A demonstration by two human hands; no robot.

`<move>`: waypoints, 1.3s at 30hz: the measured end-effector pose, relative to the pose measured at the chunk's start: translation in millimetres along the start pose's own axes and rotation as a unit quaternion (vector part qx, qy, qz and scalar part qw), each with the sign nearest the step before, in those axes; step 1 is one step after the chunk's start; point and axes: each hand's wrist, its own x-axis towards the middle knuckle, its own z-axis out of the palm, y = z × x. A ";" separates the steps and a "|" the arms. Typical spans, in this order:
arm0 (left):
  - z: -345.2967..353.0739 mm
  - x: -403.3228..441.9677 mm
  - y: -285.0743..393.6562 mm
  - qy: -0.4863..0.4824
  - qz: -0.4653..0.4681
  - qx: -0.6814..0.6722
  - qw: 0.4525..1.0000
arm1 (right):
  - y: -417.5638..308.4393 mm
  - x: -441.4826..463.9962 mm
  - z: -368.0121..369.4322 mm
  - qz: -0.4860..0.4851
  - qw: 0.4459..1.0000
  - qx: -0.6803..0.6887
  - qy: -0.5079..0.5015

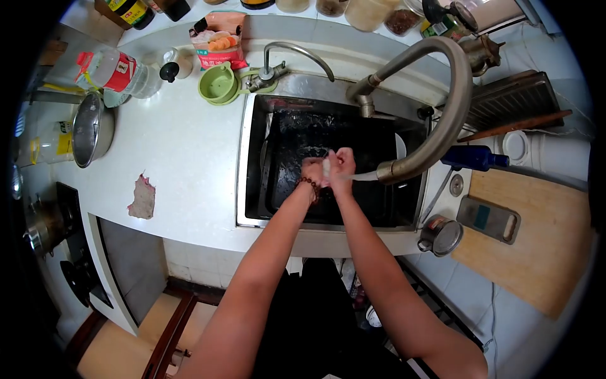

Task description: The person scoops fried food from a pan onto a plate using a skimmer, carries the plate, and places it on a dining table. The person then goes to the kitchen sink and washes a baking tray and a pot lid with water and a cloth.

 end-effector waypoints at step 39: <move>-130.8 -51.0 10.2 0.129 0.400 0.478 0.772 | -9.5 11.0 1.6 -0.250 0.835 -0.413 -0.263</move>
